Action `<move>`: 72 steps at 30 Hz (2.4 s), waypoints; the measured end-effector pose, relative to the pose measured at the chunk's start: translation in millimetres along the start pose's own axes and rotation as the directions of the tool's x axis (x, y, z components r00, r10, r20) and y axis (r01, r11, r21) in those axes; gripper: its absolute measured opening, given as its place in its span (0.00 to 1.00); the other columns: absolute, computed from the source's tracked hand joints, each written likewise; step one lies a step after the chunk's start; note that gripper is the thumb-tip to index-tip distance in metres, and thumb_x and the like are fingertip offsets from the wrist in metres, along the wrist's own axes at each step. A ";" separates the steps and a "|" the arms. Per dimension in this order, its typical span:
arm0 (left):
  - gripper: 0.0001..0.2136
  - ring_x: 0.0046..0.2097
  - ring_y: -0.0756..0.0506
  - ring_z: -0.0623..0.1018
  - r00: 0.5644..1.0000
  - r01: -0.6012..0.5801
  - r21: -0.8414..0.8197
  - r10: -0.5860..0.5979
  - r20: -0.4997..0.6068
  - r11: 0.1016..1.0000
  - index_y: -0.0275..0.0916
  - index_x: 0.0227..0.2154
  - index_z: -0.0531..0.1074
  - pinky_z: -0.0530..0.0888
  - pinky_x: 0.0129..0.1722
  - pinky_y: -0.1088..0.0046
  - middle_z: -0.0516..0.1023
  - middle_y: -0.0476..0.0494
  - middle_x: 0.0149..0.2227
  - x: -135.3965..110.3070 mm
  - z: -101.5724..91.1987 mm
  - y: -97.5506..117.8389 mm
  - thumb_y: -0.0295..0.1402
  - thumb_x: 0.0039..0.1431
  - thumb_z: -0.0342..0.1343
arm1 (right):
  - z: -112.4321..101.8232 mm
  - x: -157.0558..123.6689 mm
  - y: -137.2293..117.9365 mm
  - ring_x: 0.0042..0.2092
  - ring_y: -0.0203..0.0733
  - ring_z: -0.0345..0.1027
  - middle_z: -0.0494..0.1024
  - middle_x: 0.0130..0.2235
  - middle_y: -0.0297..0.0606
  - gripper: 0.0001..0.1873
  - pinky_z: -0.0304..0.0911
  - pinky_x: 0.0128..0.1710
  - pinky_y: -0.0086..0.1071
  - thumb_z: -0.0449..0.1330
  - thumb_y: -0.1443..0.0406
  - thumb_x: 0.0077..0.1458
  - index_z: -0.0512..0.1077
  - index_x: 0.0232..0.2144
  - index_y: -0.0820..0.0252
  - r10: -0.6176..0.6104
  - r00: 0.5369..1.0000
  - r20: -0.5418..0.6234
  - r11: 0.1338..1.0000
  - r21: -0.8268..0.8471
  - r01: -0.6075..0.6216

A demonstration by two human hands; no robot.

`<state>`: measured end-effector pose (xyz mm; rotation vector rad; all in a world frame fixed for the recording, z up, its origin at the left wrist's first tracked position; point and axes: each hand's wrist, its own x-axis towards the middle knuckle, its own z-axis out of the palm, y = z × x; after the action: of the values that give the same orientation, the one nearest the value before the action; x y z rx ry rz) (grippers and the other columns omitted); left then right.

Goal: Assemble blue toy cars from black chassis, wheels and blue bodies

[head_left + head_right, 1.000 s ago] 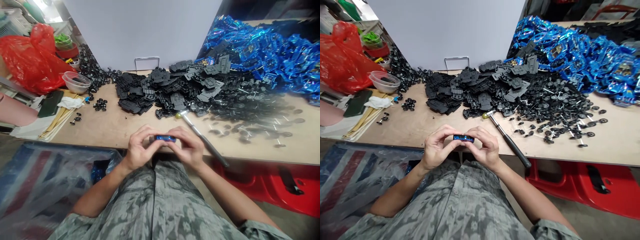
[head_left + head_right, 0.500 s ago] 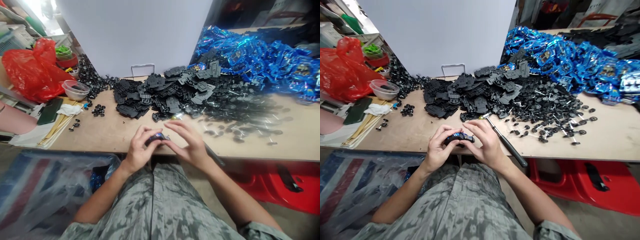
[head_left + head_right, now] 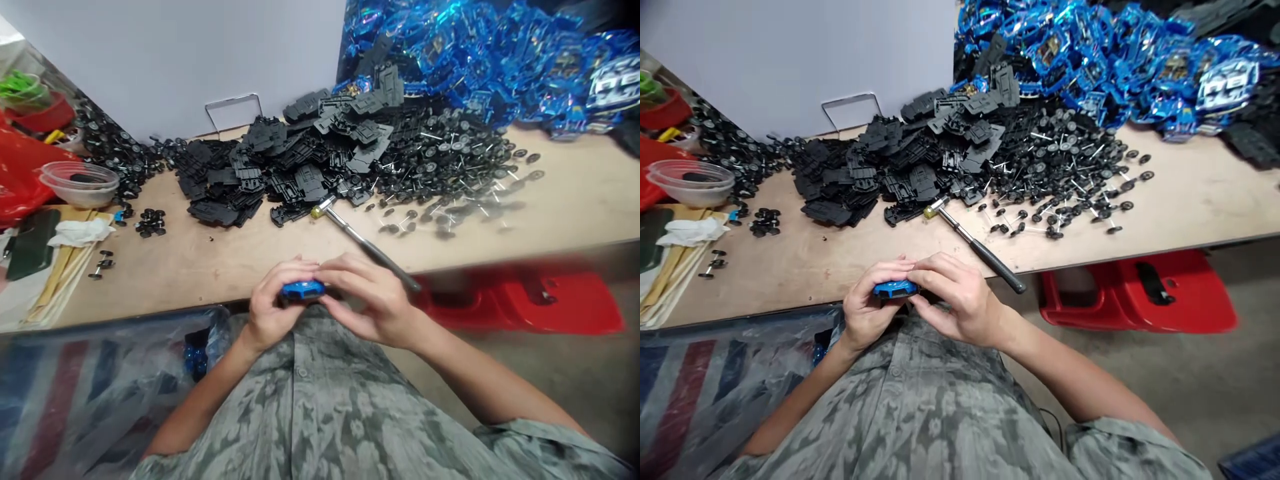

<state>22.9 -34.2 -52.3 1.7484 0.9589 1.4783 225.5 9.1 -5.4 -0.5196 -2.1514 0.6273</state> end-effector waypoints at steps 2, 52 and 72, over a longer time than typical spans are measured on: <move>0.20 0.55 0.37 0.81 1.000 -0.026 0.001 0.026 0.007 1.000 0.40 0.52 0.76 0.73 0.62 0.44 0.82 0.37 0.51 -0.6 1.3 -1.0 0.20 0.57 0.65 | -0.4 -3.0 1.0 0.47 0.47 0.78 0.81 0.45 0.51 0.15 0.77 0.47 0.40 0.62 0.72 0.61 0.72 0.50 0.65 -0.015 1.000 -0.002 1.000 -0.012 0.015; 0.22 0.43 0.41 0.80 0.648 0.102 0.559 -0.481 0.591 0.823 0.42 0.50 0.76 0.76 0.42 0.67 0.80 0.43 0.43 91.0 -68.3 -25.1 0.50 0.60 0.63 | -24.2 -46.6 39.4 0.42 0.54 0.63 0.75 0.37 0.52 0.14 0.56 0.37 0.40 0.55 0.60 0.67 0.73 0.37 0.67 0.535 0.845 -0.018 0.345 -0.908 -0.238; 0.25 0.49 0.34 0.75 0.915 -0.188 0.752 -0.165 0.368 0.631 0.37 0.49 0.72 0.73 0.49 0.56 0.77 0.35 0.46 29.6 -56.6 -30.1 0.49 0.56 0.67 | 1.0 -118.6 -10.1 0.43 0.44 0.84 0.85 0.48 0.44 0.16 0.79 0.43 0.29 0.53 0.68 0.69 0.74 0.55 0.60 0.409 0.904 -0.123 0.899 -0.117 -0.423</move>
<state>-33.8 7.9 -53.6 2.5373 1.4814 0.6120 292.1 -65.0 -70.5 -1.0876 -2.0138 0.6653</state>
